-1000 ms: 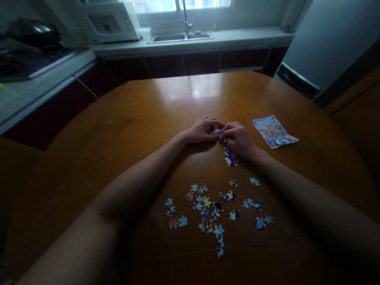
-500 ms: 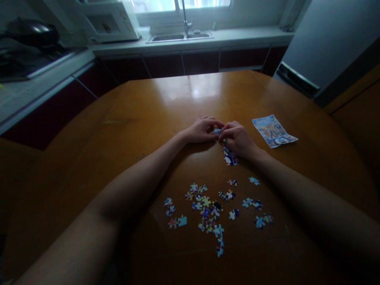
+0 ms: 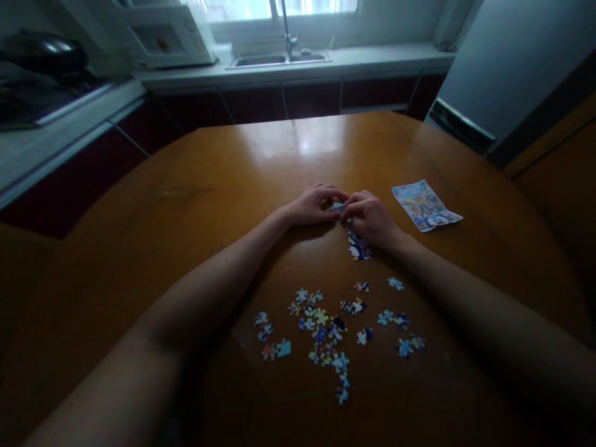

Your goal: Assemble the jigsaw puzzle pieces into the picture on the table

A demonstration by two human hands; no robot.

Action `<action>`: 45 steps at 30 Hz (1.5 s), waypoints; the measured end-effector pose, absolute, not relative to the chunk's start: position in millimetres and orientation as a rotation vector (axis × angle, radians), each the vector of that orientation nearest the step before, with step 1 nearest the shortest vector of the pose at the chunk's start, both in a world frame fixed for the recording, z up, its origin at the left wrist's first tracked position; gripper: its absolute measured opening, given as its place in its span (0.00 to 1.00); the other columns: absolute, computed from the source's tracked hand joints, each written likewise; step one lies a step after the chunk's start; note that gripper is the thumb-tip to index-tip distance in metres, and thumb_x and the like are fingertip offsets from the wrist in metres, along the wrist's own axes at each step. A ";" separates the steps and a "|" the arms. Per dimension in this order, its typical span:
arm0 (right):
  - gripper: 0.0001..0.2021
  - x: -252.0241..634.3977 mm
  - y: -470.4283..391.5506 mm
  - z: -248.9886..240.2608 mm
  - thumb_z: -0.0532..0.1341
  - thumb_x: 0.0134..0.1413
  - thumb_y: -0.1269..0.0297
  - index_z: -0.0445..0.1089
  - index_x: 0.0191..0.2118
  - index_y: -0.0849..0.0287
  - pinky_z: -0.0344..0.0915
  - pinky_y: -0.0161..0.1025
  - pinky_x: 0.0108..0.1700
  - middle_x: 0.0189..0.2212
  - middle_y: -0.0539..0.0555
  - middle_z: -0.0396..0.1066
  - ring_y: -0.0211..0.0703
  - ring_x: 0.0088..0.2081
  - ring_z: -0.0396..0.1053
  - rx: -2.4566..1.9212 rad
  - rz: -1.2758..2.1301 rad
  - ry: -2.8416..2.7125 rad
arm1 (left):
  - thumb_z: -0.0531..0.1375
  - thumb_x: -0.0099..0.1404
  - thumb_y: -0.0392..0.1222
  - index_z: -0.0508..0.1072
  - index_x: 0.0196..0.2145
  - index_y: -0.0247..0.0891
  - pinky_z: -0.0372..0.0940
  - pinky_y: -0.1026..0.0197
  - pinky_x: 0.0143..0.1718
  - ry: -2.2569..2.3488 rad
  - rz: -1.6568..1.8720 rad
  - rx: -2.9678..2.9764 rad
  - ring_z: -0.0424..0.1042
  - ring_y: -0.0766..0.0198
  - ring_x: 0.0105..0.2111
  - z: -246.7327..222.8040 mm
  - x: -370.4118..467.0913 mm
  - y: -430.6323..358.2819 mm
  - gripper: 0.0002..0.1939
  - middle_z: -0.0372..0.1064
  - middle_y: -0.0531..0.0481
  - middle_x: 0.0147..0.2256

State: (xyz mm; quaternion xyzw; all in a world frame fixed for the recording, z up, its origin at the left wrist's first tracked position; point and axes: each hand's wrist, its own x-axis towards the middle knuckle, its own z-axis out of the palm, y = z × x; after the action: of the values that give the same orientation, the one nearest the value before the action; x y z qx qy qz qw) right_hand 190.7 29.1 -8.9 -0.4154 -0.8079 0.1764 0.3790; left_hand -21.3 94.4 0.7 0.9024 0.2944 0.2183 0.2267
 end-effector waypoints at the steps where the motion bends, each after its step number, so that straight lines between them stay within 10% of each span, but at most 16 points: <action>1: 0.15 190.8 29.0 -9.0 0.63 0.51 0.79 0.81 0.25 0.51 0.65 0.50 0.49 0.33 0.54 0.76 0.50 0.42 0.69 -1.058 0.451 -2.063 | 0.66 0.63 0.56 0.79 0.52 0.45 0.63 0.53 0.53 0.804 0.605 2.487 0.70 0.54 0.48 0.6 -21.4 94.4 0.22 0.76 0.46 0.45; 45: 0.15 192.2 30.1 -10.2 0.62 0.52 0.80 0.80 0.25 0.53 0.66 0.50 0.47 0.32 0.55 0.75 0.50 0.40 0.70 -1.028 0.450 -2.059 | 0.66 0.63 0.53 0.79 0.52 0.43 0.63 0.52 0.53 0.792 0.596 2.477 0.69 0.54 0.48 -0.2 -21.2 94.9 0.21 0.75 0.45 0.46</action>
State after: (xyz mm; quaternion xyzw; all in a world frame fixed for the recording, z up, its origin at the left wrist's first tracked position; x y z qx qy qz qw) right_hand 192.2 30.1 -10.2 -0.4041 -0.8094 0.1770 0.3877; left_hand -21.2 94.9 -0.2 0.9025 0.2887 0.2171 0.2345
